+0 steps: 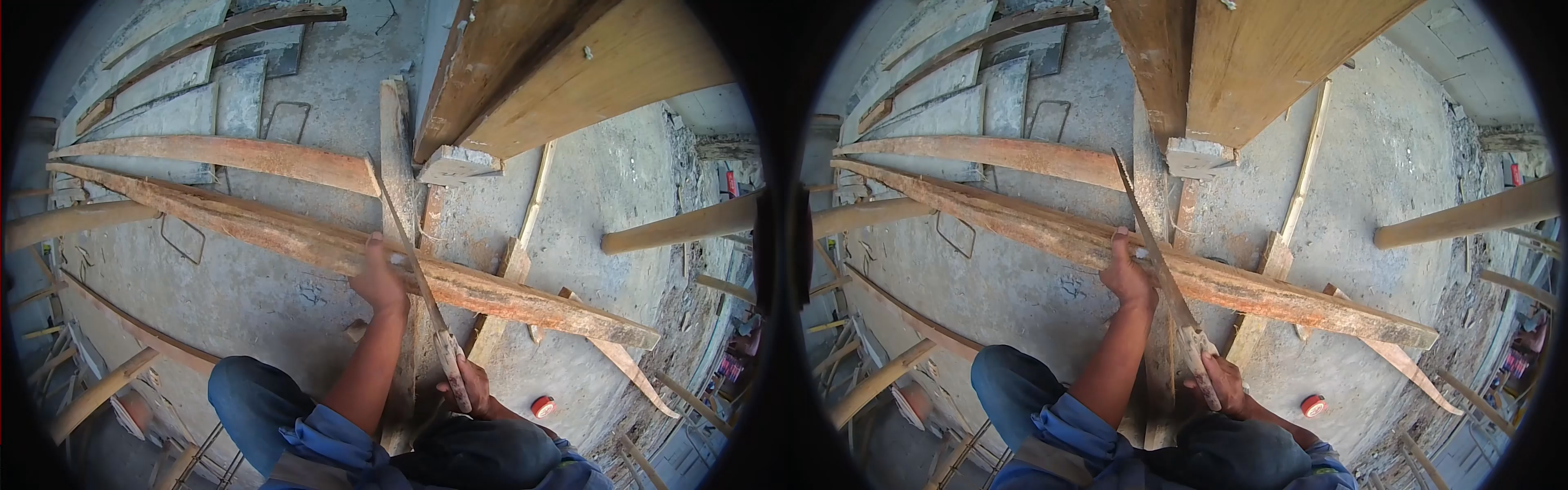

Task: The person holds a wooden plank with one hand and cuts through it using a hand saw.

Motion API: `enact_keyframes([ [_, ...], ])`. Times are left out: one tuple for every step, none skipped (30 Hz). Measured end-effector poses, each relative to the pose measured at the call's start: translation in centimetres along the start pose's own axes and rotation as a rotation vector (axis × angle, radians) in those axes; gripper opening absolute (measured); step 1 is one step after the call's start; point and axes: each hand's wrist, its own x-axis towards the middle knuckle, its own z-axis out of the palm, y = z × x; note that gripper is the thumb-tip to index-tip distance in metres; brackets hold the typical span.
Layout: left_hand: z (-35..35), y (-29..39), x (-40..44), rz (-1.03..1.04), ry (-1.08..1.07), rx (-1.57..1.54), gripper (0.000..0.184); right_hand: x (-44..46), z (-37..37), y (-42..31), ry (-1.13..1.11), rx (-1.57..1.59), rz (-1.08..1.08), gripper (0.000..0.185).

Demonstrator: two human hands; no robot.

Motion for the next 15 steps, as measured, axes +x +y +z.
enact_keyframes([
  [-0.2,-0.2,0.1,0.004,-0.001,0.004,0.061,-0.5,0.0,0.1,-0.017,0.007,0.013,0.074],
  [-0.3,-0.4,0.2,0.008,-0.001,0.008,0.061,-1.4,0.0,0.3,-0.036,0.014,0.026,0.076],
  [-0.2,-0.2,0.0,0.029,-0.006,-0.002,0.060,-1.6,-0.1,0.3,-0.057,0.022,0.039,0.079],
  [0.0,0.0,-0.2,0.051,-0.011,-0.014,0.060,-1.8,-0.1,0.3,-0.060,0.007,0.030,0.079],
  [0.2,0.2,-0.5,0.074,-0.017,-0.025,0.060,-1.9,-0.1,0.4,-0.062,-0.010,0.021,0.079],
  [0.2,0.2,-0.5,0.066,-0.020,-0.020,0.059,-1.5,-0.1,0.3,-0.064,-0.027,0.011,0.079],
  [0.2,0.2,-0.6,0.059,-0.021,-0.015,0.059,-1.2,-0.2,0.1,-0.040,-0.013,0.006,0.078],
  [0.2,0.3,-0.5,0.055,-0.022,-0.011,0.059,-0.7,-0.2,0.0,-0.016,0.002,-0.002,0.078],
  [0.1,0.2,-0.3,0.073,-0.018,-0.008,0.059,-0.1,-0.1,0.0,0.008,0.021,-0.013,0.079],
  [0.0,-0.1,-0.2,0.088,-0.011,-0.002,0.059,-0.3,-0.1,0.0,-0.004,-0.001,0.000,0.080],
  [-0.1,-0.3,0.0,0.099,-0.008,0.004,0.059,-0.6,-0.1,0.1,-0.013,-0.027,0.015,0.081],
  [-0.1,-0.4,0.2,0.106,-0.012,-0.001,0.059,-0.7,-0.1,0.1,-0.014,-0.044,0.023,0.082],
  [-0.2,-0.6,0.3,0.110,-0.013,-0.002,0.059,-0.7,-0.1,0.1,-0.014,-0.060,0.030,0.083],
  [-0.3,-0.8,0.3,0.115,-0.016,-0.003,0.059,-0.8,-0.1,0.1,-0.007,-0.063,0.033,0.083],
  [-0.3,-0.6,0.2,0.108,-0.013,-0.004,0.059,-0.6,0.0,0.0,0.001,-0.066,0.035,0.083],
])
